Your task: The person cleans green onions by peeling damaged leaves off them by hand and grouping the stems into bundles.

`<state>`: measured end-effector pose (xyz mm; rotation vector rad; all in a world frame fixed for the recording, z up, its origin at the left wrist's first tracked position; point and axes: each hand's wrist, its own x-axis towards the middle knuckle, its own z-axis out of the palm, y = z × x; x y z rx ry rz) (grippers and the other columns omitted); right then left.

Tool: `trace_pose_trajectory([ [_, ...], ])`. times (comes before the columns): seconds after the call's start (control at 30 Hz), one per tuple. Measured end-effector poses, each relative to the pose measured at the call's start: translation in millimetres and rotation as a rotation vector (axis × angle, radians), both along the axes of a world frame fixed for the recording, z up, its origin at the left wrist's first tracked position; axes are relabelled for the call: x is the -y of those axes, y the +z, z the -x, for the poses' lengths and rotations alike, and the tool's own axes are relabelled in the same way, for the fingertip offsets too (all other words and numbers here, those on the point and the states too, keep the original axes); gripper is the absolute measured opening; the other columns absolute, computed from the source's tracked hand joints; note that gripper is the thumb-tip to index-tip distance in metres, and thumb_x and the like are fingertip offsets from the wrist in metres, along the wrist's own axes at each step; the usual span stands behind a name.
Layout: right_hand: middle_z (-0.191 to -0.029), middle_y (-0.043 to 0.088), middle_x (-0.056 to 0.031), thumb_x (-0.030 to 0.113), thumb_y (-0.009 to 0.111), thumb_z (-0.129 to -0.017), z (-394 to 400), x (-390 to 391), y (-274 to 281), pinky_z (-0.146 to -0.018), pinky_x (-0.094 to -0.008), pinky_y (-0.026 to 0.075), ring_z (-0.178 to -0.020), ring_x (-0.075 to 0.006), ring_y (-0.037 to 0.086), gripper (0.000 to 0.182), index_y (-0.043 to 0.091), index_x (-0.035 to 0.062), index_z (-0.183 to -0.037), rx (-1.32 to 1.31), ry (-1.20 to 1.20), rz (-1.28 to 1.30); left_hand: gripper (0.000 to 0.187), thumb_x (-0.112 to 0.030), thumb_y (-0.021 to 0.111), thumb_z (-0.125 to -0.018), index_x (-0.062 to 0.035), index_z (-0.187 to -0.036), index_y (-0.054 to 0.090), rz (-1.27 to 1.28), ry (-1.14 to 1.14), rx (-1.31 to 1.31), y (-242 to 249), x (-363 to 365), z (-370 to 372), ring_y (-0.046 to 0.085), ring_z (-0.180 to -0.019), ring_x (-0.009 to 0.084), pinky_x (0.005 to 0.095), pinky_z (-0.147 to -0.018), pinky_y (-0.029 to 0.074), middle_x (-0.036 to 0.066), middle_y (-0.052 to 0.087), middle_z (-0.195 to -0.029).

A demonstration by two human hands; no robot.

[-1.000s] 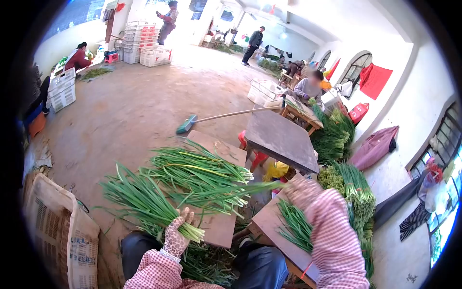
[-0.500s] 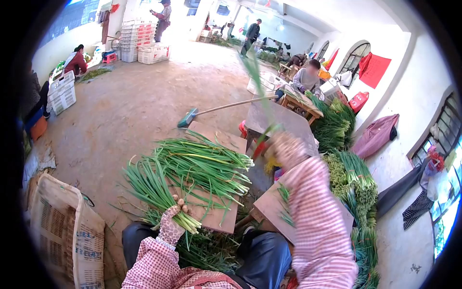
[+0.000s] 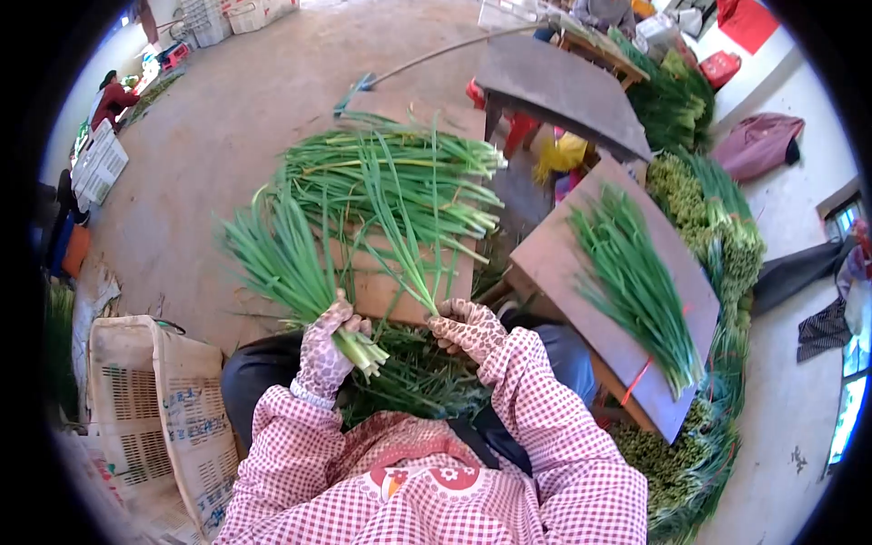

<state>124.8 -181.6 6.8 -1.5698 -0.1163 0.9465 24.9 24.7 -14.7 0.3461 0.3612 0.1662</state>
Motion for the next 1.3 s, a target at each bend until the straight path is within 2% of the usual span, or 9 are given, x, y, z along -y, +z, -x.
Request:
trace_pose_trajectory([
  [0.2,-0.076,0.063,-0.0073,0.02,0.069,-0.075,21,-9,17,-0.064,-0.0271,0.046,-0.067,-0.0116,0.056,0.033,0.06,0.0035,-0.102,0.455,0.283,0.292,0.026,-0.017,0.062,-0.079,0.0001,-0.099,0.06,-0.48,-0.159,-0.334,-1,11,-8,0.056,-0.059,0.0147,0.0278,-0.05,0.047,0.007,0.059,-0.071],
  [0.37,-0.074,0.062,-0.0066,0.019,0.071,-0.073,30,-19,24,-0.06,-0.0274,0.046,-0.066,-0.0113,0.057,0.034,0.06,0.0026,-0.101,0.613,0.472,0.333,0.023,-0.009,0.058,-0.081,0.0012,-0.101,0.058,-0.588,-0.202,-0.223,-25,12,-9,0.059,-0.077,0.0192,0.0315,-0.067,0.051,0.009,0.061,-0.085],
  [0.5,-0.087,0.063,-0.0094,0.027,0.071,-0.073,26,-22,24,-0.072,-0.0271,0.046,-0.079,-0.0146,0.058,0.045,0.057,0.0002,-0.106,0.238,0.391,0.169,0.044,0.009,0.056,-0.068,-0.0006,-0.111,0.056,-1.743,-0.222,-0.006,-16,7,-5,0.057,-0.1,0.0227,0.0313,-0.087,0.046,0.015,0.058,-0.109],
  [0.7,-0.101,0.059,-0.0113,0.028,0.065,-0.079,14,-51,-13,-0.081,-0.0294,0.044,-0.093,-0.0162,0.055,0.048,0.05,-0.0017,-0.114,0.127,0.125,0.224,0.031,0.002,0.058,-0.073,0.0012,-0.104,0.059,-1.797,-0.052,0.007,-17,7,-1,0.059,-0.093,0.0218,0.0311,-0.078,0.049,0.012,0.062,-0.1],
  [1.0,-0.094,0.059,-0.0132,0.018,0.053,-0.087,27,-53,5,-0.075,-0.0272,0.046,-0.087,-0.019,0.057,0.036,0.044,-0.0018,-0.115,0.102,-0.201,0.227,0.024,-0.014,0.054,-0.083,0.0012,-0.1,0.06,-0.366,0.097,-0.357,6,-8,-15,0.059,-0.082,0.022,0.0362,-0.068,0.052,0.012,0.06,-0.094],
  [1.03,-0.089,0.059,-0.0109,0.023,0.053,-0.087,29,-45,-1,-0.071,-0.0284,0.047,-0.081,-0.0182,0.058,0.033,0.049,-0.0005,-0.109,-0.013,-0.175,-0.103,0.024,-0.015,0.054,-0.083,0.001,-0.099,0.06,-0.394,0.135,-0.336,-9,-15,-18,0.06,-0.079,0.0223,0.0368,-0.065,0.052,0.012,0.06,-0.092],
  [1.07,-0.086,0.058,-0.0079,0.028,0.056,-0.084,27,-20,6,-0.069,-0.0293,0.046,-0.076,-0.0147,0.057,0.031,0.053,0.0024,-0.1,0.465,0.112,0.373,0.024,-0.015,0.054,-0.083,0.0008,-0.099,0.06,-0.421,0.175,-0.314,-24,-21,-20,0.06,-0.076,0.0225,0.0375,-0.062,0.053,0.013,0.06,-0.091],
  [1.2,-0.084,0.063,-0.0063,0.037,0.064,-0.078,34,37,10,-0.076,-0.029,0.047,-0.079,-0.0159,0.06,0.042,0.058,0.0023,-0.101,-0.131,0.59,0.652,0.022,-0.015,0.055,-0.082,0.0006,-0.097,0.06,-0.357,0.193,-0.297,-10,-17,-19,0.06,-0.068,0.0229,0.0381,-0.054,0.053,0.012,0.06,-0.087],
  [1.3,-0.099,0.06,-0.0137,0.033,0.068,-0.073,32,18,30,-0.085,-0.0349,0.044,-0.095,-0.0254,0.057,0.052,0.051,0.0004,-0.11,0.595,0.361,0.662,0.02,-0.014,0.057,-0.081,0.0006,-0.095,0.059,-0.322,0.082,-0.249,-5,-8,-18,0.06,-0.069,0.0223,0.0373,-0.057,0.053,0.011,0.06,-0.086],
])
